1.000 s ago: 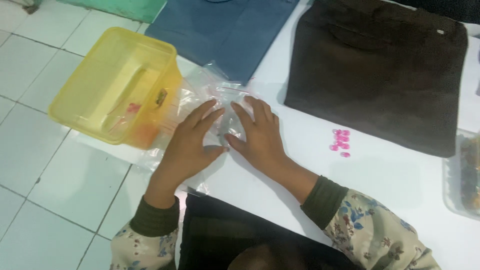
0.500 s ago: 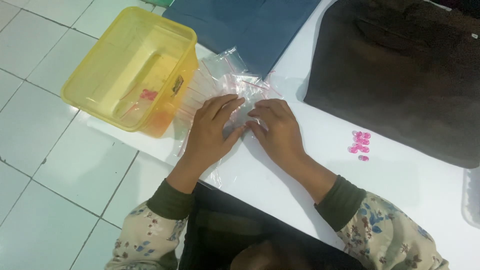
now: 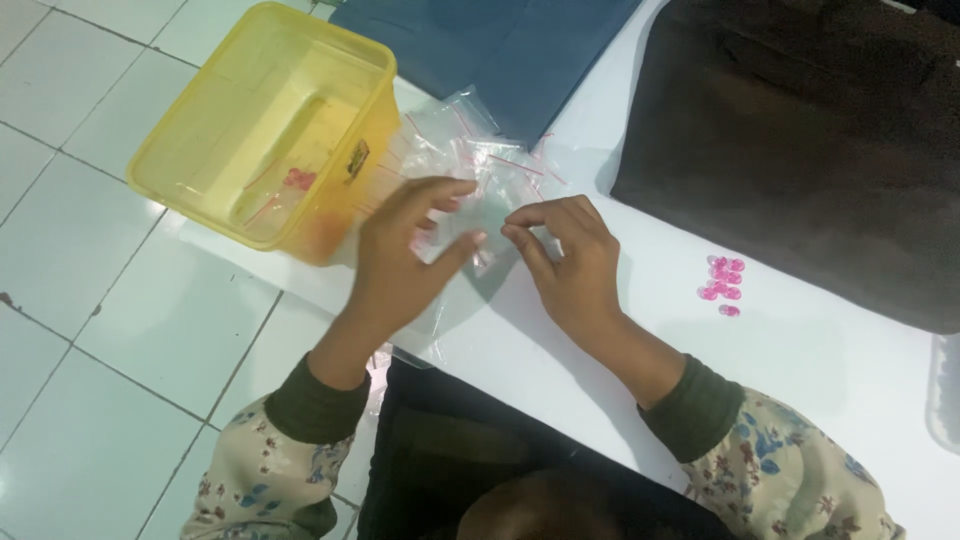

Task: Picking up small pink buttons and placing them into small plastic zip-lock bags

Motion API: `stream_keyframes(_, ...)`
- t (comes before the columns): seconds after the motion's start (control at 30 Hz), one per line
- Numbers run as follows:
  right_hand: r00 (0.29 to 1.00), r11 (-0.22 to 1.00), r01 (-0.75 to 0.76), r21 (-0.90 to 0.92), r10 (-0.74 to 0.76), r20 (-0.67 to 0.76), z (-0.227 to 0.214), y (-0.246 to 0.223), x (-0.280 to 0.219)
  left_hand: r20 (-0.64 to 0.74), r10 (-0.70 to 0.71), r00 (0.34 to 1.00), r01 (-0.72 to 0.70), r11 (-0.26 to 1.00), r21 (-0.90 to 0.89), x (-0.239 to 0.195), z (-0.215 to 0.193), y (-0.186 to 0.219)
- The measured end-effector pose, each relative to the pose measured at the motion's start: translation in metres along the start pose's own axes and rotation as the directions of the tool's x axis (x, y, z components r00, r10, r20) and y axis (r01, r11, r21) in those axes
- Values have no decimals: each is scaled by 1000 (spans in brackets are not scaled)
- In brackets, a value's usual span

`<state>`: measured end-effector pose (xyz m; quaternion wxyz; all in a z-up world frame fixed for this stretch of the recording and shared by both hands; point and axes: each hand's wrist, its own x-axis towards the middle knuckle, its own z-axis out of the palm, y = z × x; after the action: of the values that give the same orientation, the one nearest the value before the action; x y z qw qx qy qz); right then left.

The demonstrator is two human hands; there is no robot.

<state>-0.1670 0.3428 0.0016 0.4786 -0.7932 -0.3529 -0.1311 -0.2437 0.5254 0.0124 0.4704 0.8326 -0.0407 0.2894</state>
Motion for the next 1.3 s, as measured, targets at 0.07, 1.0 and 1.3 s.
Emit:
stream_keyframes(0.07, 998, 995, -64, 77, 64, 0, -2, -1, 0, 43, -29, 999, 28, 999, 18, -1, 5, 8)
stream_keyframes(1.0, 912, 916, -231, 327, 321, -255, -150, 58, -75, 297, 50, 954, 97, 883, -459, 71, 170, 85)
stream_keyframes(1.3, 905, 928, -228, 294, 314, -288, -173, 66, -68, 375, 97, 922, 78, 903, -423, 55, 195, 59)
